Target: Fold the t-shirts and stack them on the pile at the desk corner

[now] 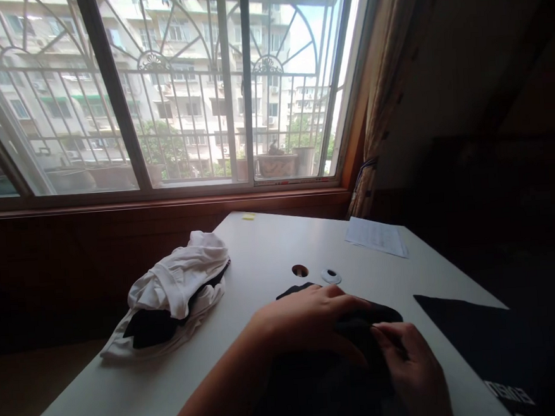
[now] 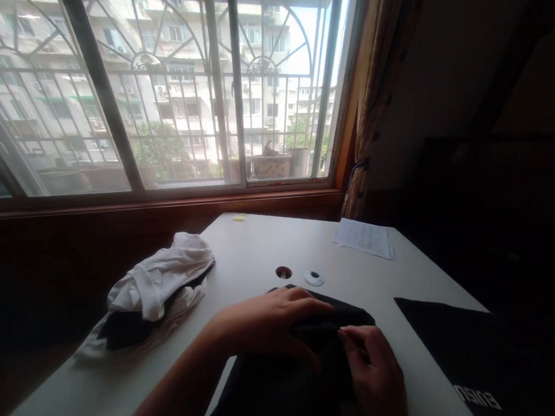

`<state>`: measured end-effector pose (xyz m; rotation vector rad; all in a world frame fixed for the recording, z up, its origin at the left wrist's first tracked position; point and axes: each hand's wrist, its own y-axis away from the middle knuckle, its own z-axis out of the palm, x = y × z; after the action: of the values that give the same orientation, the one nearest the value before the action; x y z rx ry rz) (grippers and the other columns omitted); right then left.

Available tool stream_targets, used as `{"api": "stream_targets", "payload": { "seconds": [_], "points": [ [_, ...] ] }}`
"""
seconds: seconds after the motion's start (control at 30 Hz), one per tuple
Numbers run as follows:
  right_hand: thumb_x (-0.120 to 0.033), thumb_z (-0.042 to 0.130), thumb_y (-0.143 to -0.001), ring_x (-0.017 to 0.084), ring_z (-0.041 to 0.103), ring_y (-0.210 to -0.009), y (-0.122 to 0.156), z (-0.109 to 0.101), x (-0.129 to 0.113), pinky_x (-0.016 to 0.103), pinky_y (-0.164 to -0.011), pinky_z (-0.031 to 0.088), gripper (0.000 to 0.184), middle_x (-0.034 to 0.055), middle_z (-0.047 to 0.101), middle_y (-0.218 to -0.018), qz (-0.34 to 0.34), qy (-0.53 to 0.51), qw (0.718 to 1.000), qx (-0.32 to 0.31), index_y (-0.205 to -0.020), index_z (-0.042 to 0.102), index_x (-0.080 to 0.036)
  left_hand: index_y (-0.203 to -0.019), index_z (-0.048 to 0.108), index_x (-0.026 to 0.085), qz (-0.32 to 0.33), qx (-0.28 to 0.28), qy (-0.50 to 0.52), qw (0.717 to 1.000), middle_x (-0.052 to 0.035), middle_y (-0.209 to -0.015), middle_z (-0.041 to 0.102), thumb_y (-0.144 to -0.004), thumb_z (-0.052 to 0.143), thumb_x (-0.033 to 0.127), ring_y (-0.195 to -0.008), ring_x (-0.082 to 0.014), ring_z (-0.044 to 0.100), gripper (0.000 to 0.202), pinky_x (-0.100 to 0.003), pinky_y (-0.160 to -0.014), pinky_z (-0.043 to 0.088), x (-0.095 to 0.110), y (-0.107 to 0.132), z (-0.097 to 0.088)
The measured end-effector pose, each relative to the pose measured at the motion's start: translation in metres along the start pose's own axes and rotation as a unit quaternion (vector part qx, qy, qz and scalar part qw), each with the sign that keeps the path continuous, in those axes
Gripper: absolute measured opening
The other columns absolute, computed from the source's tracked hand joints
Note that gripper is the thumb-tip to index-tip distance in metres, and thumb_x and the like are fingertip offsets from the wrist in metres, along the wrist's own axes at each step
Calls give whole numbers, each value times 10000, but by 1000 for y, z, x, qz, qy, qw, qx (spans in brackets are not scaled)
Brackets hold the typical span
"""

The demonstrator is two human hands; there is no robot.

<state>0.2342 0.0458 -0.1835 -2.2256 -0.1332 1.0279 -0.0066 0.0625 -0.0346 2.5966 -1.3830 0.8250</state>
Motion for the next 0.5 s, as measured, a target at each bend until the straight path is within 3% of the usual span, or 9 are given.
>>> {"api": "stream_targets", "payload": {
  "seconds": [0.07,0.13,0.2,0.27,0.37,0.43,0.5],
  "points": [
    [-578,551,-925,259,620,-866,-2,-7,5,391,-743,497,342,48,655,-943,48,-2,998,42,-953,631,-247,-1575,284,315,-114,-43,-65,990,-172,-1493,470,-701,815,593,-1272,-474,503,1059,-569,-931,500,-25,-13,25],
    [-607,538,-927,263,604,-885,-3,-13,9,407,-782,476,380,52,640,-958,63,-6,994,87,-957,621,-238,-1608,126,325,-153,-126,-65,978,-200,-1515,427,-641,848,578,-1239,-500,520,1233,-578,-865,519,-45,-26,55],
    [-614,540,-929,261,593,-887,-3,-16,12,417,-807,460,388,51,624,-959,33,-9,993,116,-950,613,-234,-1592,185,314,-126,-133,-67,981,-186,-1467,478,-680,819,559,-1228,-466,540,1138,-536,-845,532,-56,-37,80],
    [-575,551,-943,254,591,-895,-2,-18,12,415,-819,456,346,49,613,-962,-22,-16,992,127,-950,605,-234,-1493,399,281,-104,-94,-76,987,-158,-1314,600,-770,745,539,-1127,-408,615,842,-480,-812,545,-58,-45,94],
    [-439,561,-975,238,606,-933,0,-16,11,397,-830,467,201,46,613,-996,-106,-32,989,103,-987,593,-241,-1202,629,263,-97,-59,-48,992,-84,-1068,693,-887,614,407,-908,-298,689,347,-380,-744,543,-57,-49,93],
    [-374,568,-978,233,615,-958,1,-15,11,394,-841,475,131,44,620,-1021,-143,-32,986,80,-1009,589,-249,-1082,658,252,-68,-40,15,997,-44,-1012,696,-891,573,278,-865,-238,680,211,-318,-731,526,-58,-46,77],
    [-367,580,-973,233,619,-967,0,-13,12,395,-843,483,123,42,623,-1026,-145,-29,986,76,-1015,591,-252,-1000,651,220,-46,24,88,995,-23,-964,678,-847,554,170,-842,-197,648,188,-278,-724,506,-61,-38,53]
  ]
}}
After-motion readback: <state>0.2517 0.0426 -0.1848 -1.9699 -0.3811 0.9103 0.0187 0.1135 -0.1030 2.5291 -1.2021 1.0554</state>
